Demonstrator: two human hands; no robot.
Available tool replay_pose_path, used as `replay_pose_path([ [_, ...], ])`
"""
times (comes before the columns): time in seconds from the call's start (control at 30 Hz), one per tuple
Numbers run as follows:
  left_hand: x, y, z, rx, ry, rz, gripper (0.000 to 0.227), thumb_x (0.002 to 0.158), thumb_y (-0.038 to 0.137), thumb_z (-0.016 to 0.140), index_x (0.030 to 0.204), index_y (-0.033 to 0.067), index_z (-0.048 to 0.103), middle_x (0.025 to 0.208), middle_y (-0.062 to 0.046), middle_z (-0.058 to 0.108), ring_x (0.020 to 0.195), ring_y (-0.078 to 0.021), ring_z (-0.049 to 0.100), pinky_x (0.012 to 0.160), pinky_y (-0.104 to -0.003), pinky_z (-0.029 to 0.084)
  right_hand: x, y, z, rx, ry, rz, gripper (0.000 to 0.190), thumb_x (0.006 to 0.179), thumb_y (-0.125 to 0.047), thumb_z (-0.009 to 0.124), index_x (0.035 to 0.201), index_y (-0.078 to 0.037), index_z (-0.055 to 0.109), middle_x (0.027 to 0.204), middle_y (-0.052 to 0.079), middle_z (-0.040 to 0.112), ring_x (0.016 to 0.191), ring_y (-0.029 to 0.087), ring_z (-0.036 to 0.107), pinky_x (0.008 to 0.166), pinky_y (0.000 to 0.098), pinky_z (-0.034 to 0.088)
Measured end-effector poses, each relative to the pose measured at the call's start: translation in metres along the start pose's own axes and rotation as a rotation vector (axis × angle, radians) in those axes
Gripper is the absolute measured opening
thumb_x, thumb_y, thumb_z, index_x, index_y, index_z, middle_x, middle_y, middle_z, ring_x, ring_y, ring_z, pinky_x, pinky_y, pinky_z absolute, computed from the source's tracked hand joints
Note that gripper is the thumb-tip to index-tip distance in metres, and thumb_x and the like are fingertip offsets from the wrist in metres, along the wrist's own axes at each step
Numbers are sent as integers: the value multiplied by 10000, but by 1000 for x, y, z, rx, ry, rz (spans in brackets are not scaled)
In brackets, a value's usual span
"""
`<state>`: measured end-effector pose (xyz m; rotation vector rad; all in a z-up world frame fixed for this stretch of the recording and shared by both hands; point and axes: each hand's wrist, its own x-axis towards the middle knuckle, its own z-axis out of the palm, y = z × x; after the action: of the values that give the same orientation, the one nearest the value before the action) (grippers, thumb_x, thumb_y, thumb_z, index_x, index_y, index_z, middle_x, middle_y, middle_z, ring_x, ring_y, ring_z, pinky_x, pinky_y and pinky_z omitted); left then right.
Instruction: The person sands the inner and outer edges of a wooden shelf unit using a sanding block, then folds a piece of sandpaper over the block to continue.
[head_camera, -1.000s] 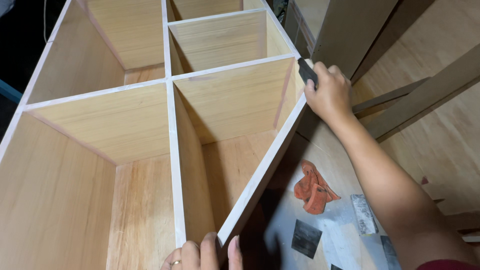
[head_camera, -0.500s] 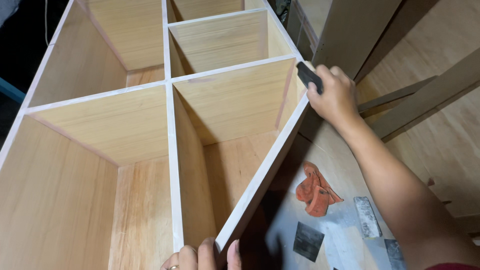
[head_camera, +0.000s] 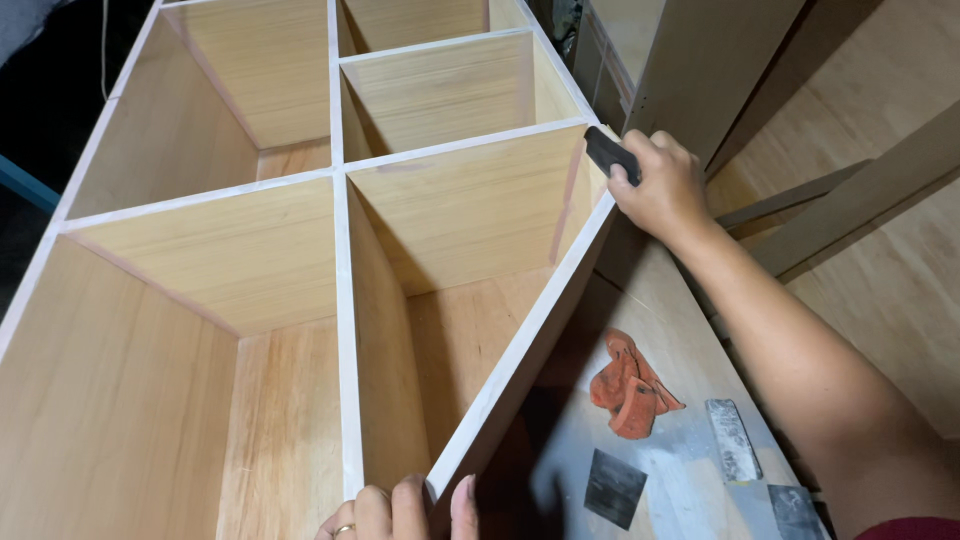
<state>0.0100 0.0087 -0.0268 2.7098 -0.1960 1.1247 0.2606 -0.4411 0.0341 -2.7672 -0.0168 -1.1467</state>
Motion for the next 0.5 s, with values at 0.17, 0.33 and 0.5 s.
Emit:
replay_pose_path([
  [0.17,5,1,-2,12,20,19,552,804,737,725,711,202,628,649,-59,414,567,-349,509,666,-507,425,46,12,37,6,-66,-24,188,960,-217,684,1055,-80,597,904,191,611,835,454,628,687,604,487],
  [0.33,13,6,-10,61,-21,-6,553,847,739,695,707,209,619,666,-51,404,593,-383,558,680,-493,431,34,22,25,41,-66,-81,239,951,-246,738,1053,-83,595,882,190,605,814,468,617,672,593,479],
  [0.5,12,8,-9,18,32,16,549,875,722,687,725,197,635,639,-11,400,495,-225,417,702,-396,495,1,15,-9,88,-69,-87,171,945,-215,735,1020,-82,657,874,119,593,790,362,623,677,516,475],
])
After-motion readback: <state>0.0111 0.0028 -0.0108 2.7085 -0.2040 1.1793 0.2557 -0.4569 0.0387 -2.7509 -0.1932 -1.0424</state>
